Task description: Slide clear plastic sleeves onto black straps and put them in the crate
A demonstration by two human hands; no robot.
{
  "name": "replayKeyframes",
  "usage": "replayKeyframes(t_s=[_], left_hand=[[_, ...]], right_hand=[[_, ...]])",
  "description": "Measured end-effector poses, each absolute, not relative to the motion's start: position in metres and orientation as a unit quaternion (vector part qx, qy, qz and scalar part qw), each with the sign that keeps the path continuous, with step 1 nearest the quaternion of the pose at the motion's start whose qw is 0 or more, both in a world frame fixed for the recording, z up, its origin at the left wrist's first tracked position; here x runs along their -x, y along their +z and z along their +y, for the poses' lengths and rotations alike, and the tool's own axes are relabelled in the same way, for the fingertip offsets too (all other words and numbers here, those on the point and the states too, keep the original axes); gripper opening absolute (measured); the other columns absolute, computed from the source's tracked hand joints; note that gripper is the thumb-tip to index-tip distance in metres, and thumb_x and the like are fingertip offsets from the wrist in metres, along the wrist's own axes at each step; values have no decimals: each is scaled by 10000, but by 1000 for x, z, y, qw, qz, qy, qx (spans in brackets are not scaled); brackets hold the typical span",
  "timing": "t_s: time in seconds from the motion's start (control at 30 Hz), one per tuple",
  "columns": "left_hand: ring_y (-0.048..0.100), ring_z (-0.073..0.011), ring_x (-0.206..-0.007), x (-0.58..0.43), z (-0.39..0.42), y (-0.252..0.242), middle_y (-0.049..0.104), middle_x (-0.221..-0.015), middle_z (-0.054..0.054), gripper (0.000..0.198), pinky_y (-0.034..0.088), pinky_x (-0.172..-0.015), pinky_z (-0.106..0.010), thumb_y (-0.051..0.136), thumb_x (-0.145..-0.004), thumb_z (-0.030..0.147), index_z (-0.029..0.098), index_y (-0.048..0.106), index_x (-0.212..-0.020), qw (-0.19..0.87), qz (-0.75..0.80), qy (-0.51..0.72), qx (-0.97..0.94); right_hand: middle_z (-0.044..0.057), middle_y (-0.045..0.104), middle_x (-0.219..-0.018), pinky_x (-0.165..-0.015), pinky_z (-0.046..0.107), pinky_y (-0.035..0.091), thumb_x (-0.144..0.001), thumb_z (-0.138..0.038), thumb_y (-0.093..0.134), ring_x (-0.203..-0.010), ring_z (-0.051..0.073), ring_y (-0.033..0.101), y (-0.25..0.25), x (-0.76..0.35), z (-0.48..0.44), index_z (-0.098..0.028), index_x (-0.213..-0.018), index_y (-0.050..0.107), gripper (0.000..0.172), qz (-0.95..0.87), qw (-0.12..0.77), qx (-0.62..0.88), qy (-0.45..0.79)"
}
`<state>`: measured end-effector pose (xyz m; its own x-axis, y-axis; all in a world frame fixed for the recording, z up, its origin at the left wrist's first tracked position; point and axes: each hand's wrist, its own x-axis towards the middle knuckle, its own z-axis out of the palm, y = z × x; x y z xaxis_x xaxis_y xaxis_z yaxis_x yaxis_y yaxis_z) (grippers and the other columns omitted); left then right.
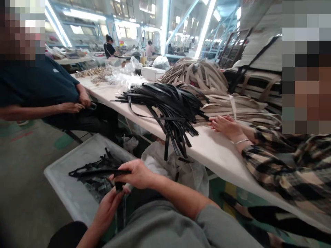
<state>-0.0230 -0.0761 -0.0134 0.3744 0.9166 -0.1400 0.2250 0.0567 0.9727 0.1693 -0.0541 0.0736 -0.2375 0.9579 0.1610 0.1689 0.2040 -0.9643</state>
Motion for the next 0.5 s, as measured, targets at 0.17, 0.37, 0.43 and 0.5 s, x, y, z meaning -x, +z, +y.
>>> replayKeyframes(t_s=[0.17,0.37,0.43,0.5], left_hand=[[577,-225,-832,38,-103,-23,670,-878,-86,400,445,-776,-310,537,-855,535,185,721,-914,691,409,237,-547],[557,-122,-608,65,-108,-77,626,-706,-14,246,444,-599,-234,710,-751,389,160,644,-809,716,528,287,-354],[567,-117,-569,75,-91,-89,628,-692,-21,255,457,-556,-226,722,-741,368,151,626,-834,695,564,350,-277],[562,-114,-537,88,-63,-88,626,-671,-22,235,468,-528,-223,713,-754,318,142,614,-874,665,585,395,-242]], right_hand=[[45,750,-981,-891,396,545,-813,-331,686,-926,225,695,73,-206,-60,-215,-861,746,140,-578,488,416,505],[60,696,-1173,-956,424,516,-800,-352,695,-1073,260,651,31,-238,-82,-254,-923,752,168,-602,422,503,454],[61,722,-1107,-956,424,519,-800,-359,694,-1042,259,667,19,-243,-91,-248,-953,754,198,-621,397,509,445],[59,743,-1028,-909,398,545,-818,-361,676,-973,245,691,14,-241,-99,-237,-971,753,212,-630,368,513,452]])
